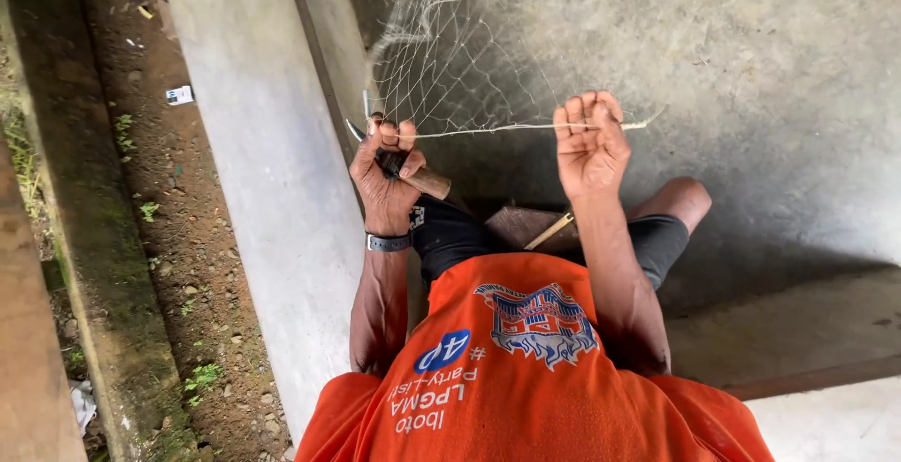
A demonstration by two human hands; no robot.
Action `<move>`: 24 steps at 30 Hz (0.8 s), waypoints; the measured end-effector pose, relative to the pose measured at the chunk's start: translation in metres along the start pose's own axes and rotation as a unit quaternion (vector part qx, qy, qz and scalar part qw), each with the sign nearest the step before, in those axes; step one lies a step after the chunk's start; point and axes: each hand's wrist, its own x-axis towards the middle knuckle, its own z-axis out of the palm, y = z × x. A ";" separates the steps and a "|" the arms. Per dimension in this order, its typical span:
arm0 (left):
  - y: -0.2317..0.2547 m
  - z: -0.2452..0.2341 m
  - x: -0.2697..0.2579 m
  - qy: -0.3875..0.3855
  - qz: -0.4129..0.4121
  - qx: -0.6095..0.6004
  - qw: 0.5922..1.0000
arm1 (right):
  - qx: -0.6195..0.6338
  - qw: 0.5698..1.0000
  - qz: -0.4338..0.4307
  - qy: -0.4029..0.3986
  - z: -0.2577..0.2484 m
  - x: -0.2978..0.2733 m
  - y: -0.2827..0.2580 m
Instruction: A person is hand-weaving a fishing net using a wooden shuttle and nylon thread, creating a series of interlocking mesh loops.
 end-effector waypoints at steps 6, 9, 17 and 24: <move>0.024 -0.011 0.014 0.063 0.045 0.022 0.997 | -0.003 0.999 0.027 0.022 -0.041 -0.014 -0.019; 0.024 0.008 0.018 0.077 0.053 0.083 0.992 | -0.050 0.997 0.030 0.047 -0.052 -0.024 -0.013; 0.018 0.002 0.031 0.127 0.066 0.210 0.967 | -0.108 0.989 0.013 0.103 -0.052 -0.027 -0.016; 0.022 0.002 0.026 0.172 0.059 0.236 0.955 | -0.036 0.995 0.053 0.083 -0.029 -0.028 -0.016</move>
